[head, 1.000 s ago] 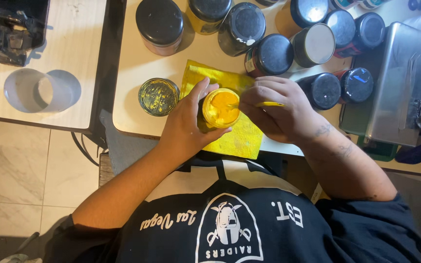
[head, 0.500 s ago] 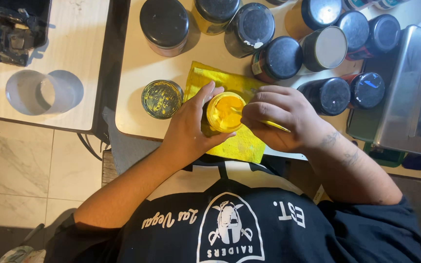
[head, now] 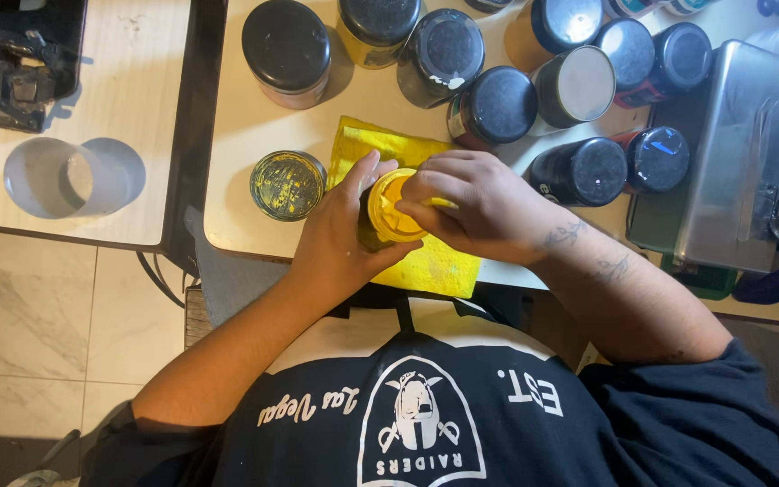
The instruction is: The person stirs a light blue paste in a small container with a yellow stick, then adds water from a plastic cup and continues stirring. They close the blue container, open a yellow container, and stir the yellow paste with the same stick.
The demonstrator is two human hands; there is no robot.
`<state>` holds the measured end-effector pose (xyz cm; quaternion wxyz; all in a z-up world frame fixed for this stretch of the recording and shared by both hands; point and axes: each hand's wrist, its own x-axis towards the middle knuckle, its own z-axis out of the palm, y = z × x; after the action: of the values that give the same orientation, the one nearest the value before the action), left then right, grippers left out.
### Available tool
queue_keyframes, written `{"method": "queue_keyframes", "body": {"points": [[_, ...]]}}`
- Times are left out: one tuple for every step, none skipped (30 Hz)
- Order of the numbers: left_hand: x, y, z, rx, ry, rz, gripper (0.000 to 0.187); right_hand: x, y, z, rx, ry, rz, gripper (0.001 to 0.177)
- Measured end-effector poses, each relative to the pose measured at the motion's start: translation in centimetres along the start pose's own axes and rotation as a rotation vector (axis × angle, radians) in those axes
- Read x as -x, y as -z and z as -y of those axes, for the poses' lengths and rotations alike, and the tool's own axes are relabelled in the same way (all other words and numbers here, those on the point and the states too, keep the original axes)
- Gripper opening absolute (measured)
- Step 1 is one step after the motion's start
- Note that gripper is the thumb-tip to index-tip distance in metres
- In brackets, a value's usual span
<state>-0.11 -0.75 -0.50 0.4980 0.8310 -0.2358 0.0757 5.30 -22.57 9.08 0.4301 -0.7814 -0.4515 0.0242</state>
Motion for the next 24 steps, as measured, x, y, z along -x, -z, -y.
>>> {"method": "queue_keyframes", "body": {"points": [[0.0, 0.1, -0.2, 0.000, -0.003, 0.000, 0.108, 0.3, 0.0, -0.2, 0.003, 0.001, -0.001, 0.001], [0.0, 0.2, -0.3, 0.005, 0.003, 0.000, 0.110, 0.4, 0.0, -0.4, -0.011, -0.044, -0.014, 0.003], [-0.1, 0.3, -0.4, 0.010, 0.009, 0.001, 0.111, 0.6, 0.0, -0.7, -0.025, -0.088, -0.027, 0.006], [-0.1, 0.4, -0.5, 0.011, 0.005, 0.004, 0.111, 0.7, -0.1, -0.3, -0.022, -0.089, -0.031, 0.006], [-0.1, 0.5, -0.6, 0.014, 0.011, 0.004, 0.111, 0.9, -0.2, -0.1, -0.018, -0.128, -0.072, 0.009], [-0.2, 0.6, -0.7, 0.018, 0.014, 0.003, 0.111, 0.9, -0.1, 0.1, -0.011, -0.166, -0.114, 0.012], [-0.4, 0.4, -0.6, 0.020, 0.006, 0.005, 0.111, 1.5, -0.3, 0.0, -0.005, -0.166, -0.119, 0.012], [-0.3, 0.3, -0.5, 0.015, 0.008, -0.003, 0.110, 2.1, -0.6, -0.2, -0.039, -0.191, -0.174, 0.012], [-0.2, 0.3, -0.4, 0.010, 0.011, -0.011, 0.110, 2.5, -0.9, -0.4, -0.073, -0.216, -0.228, 0.013], [0.0, 0.2, -0.3, 0.008, 0.014, -0.011, 0.110, 2.6, -1.0, -0.3, -0.077, -0.216, -0.227, 0.013], [0.1, 0.1, -0.2, 0.006, 0.006, -0.015, 0.110, 2.7, -1.0, -0.2, -0.067, -0.234, -0.257, 0.013], [0.0, 0.0, -0.1, 0.006, -0.005, -0.019, 0.111, 2.7, -1.0, -0.1, -0.053, -0.251, -0.289, 0.014], [-0.1, 0.1, -0.2, 0.005, -0.005, -0.018, 0.111, 2.8, -1.1, -0.1, -0.053, -0.251, -0.290, 0.014], [-0.1, 0.1, -0.3, 0.009, 0.003, -0.019, 0.111, 2.9, -1.2, -0.1, -0.066, -0.267, -0.312, 0.014], [-0.1, 0.1, -0.4, 0.013, 0.011, -0.020, 0.111, 3.1, -1.2, -0.1, -0.078, -0.283, -0.334, 0.015], [-0.1, 0.1, -0.4, 0.016, 0.009, -0.020, 0.111, 3.2, -1.5, 0.0, -0.075, -0.284, -0.334, 0.015], [-0.1, 0.1, -0.3, 0.018, 0.010, -0.019, 0.111, 3.4, -1.7, 0.0, -0.102, -0.313, -0.360, 0.017], [-0.2, 0.1, -0.4, 0.021, 0.008, -0.017, 0.111, 3.6, -1.8, 0.2, -0.127, -0.342, -0.389, 0.018], [-0.2, 0.1, -0.5, 0.026, 0.003, -0.016, 0.111, 3.5, -2.1, 0.0, -0.120, -0.343, -0.391, 0.018], [-0.3, 0.0, -0.5, 0.012, -0.013, -0.042, 0.111, 3.6, -2.2, -0.1, -0.189, -0.366, -0.455, 0.020], [-0.5, -0.1, -0.5, -0.001, -0.029, -0.068, 0.110, 3.7, -2.4, -0.2, -0.259, -0.387, -0.518, 0.021], [-0.5, -0.1, -0.5, 0.010, -0.042, -0.059, 0.110, 4.0, -2.6, -0.6, -0.244, -0.392, -0.531, 0.021], [-0.5, -0.2, -0.4, -0.012, -0.051, -0.061, 0.111, 4.4, -2.8, -1.0, -0.279, -0.398, -0.554, 0.022], [-0.6, -0.2, -0.4, -0.034, -0.062, -0.062, 0.111, 4.8, -3.0, -1.4, -0.312, -0.403, -0.580, 0.022]]}}
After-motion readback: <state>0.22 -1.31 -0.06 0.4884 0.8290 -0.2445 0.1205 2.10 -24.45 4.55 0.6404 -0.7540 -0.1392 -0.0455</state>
